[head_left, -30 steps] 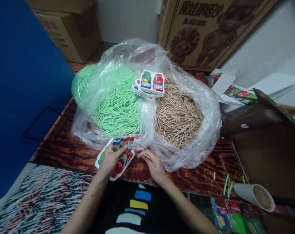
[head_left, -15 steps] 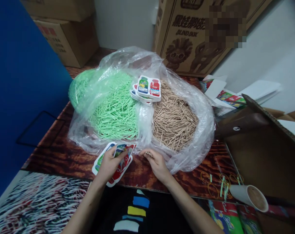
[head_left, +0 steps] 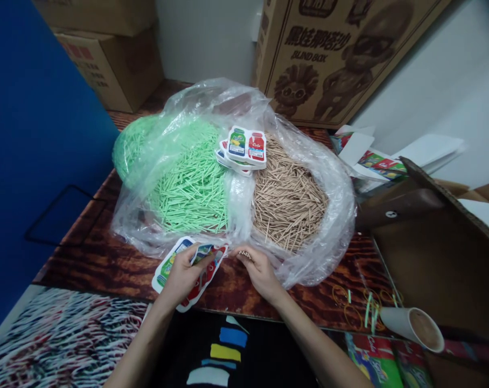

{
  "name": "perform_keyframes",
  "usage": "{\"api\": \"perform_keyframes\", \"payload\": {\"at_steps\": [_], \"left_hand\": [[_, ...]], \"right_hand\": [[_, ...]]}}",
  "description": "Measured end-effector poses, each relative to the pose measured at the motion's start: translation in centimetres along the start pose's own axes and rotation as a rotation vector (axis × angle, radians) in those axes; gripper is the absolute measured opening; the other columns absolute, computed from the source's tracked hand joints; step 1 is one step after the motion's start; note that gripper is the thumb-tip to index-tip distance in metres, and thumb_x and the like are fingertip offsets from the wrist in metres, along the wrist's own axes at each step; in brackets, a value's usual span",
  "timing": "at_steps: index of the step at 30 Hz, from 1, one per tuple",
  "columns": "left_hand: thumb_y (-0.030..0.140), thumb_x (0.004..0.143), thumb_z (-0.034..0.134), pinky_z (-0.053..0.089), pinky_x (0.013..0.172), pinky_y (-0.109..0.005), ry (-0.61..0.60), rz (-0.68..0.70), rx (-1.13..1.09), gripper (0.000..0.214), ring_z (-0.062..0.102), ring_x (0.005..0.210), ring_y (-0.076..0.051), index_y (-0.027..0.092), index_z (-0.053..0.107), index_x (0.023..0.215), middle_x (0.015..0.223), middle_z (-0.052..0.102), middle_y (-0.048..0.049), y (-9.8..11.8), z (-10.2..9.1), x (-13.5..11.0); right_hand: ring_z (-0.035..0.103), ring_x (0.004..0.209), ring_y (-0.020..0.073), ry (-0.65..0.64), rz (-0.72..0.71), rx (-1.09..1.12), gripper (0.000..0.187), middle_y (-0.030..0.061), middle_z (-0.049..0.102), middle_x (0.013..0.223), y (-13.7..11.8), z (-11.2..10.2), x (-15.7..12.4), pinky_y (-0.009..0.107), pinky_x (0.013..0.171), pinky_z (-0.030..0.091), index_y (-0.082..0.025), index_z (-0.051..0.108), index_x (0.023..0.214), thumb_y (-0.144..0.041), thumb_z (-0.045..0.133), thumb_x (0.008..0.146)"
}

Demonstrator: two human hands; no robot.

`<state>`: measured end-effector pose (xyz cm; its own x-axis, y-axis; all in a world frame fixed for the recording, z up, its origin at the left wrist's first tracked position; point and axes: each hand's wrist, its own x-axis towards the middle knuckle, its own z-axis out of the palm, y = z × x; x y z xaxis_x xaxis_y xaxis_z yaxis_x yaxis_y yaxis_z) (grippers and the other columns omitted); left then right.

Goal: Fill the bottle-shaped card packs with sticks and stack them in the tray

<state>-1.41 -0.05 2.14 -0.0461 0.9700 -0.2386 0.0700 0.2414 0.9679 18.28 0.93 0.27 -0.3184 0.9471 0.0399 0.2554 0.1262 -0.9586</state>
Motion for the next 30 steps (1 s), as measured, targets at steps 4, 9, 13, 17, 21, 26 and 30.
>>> {"api": "perform_keyframes", "payload": {"at_steps": [4,9,13,17,21,26,30], "left_hand": [[0.034,0.071,0.069,0.044,0.066,-0.024,-0.024,0.096,0.111,0.015,0.055,0.065,-0.017,0.020,0.067,0.066,0.066,0.062,0.0007,0.3,0.0,0.2],[0.033,0.072,0.069,0.043,0.066,-0.024,-0.026,0.113,0.135,0.016,0.054,0.065,-0.017,0.020,0.065,0.063,0.065,0.061,0.0008,0.3,0.2,0.2],[0.033,0.072,0.069,0.044,0.066,-0.026,-0.087,0.070,0.065,0.013,0.056,0.065,-0.018,0.020,0.070,0.070,0.065,0.064,-0.0003,0.3,0.6,0.0],[0.033,0.073,0.068,0.044,0.071,-0.026,-0.129,0.073,0.072,0.013,0.058,0.071,-0.019,0.019,0.070,0.073,0.073,0.067,-0.0010,-0.1,1.1,0.0],[0.035,0.076,0.065,0.043,0.067,-0.024,-0.141,0.065,0.096,0.018,0.056,0.068,-0.016,0.018,0.067,0.073,0.070,0.065,0.0003,-0.1,1.4,0.2],[0.036,0.078,0.063,0.044,0.071,-0.026,-0.162,0.079,0.114,0.020,0.058,0.073,-0.017,0.017,0.067,0.078,0.075,0.067,-0.0001,0.2,2.0,0.3],[0.036,0.080,0.062,0.044,0.077,-0.028,-0.155,0.106,0.109,0.020,0.059,0.080,-0.019,0.017,0.069,0.083,0.082,0.069,-0.0014,0.0,2.5,0.4]], "right_hand": [[0.061,0.084,0.0190,0.003,-0.025,0.005,0.024,0.0042,0.065,0.086,-0.2,-0.3,0.2,0.029,0.078,0.045,-0.021,0.063,0.089,-0.035,0.044,0.094],[0.060,0.083,0.0182,0.009,-0.044,-0.004,0.023,0.0039,0.065,0.085,-0.1,-0.6,0.3,0.029,0.078,0.044,-0.021,0.063,0.089,-0.033,0.044,0.095],[0.059,0.081,0.0180,0.016,-0.042,-0.018,0.024,0.0031,0.064,0.084,0.2,-0.6,0.4,0.028,0.077,0.045,-0.021,0.064,0.089,-0.034,0.044,0.094],[0.059,0.083,0.0191,0.035,-0.028,-0.032,0.025,0.0032,0.063,0.082,0.2,-0.8,0.5,0.028,0.077,0.044,-0.021,0.065,0.092,-0.035,0.045,0.093],[0.059,0.082,0.0184,0.040,-0.039,-0.042,0.025,0.0036,0.063,0.083,-0.2,-1.4,0.7,0.028,0.077,0.044,-0.020,0.064,0.092,-0.034,0.045,0.094],[0.061,0.082,0.0186,0.064,-0.047,-0.037,0.023,0.0038,0.066,0.086,-0.8,-2.4,1.1,0.029,0.078,0.045,-0.020,0.065,0.091,-0.033,0.046,0.093],[0.063,0.091,0.0209,0.144,-0.035,0.081,0.020,0.0053,0.070,0.091,-2.2,-3.4,2.0,0.033,0.086,0.045,-0.021,0.067,0.089,-0.033,0.051,0.091]]}}
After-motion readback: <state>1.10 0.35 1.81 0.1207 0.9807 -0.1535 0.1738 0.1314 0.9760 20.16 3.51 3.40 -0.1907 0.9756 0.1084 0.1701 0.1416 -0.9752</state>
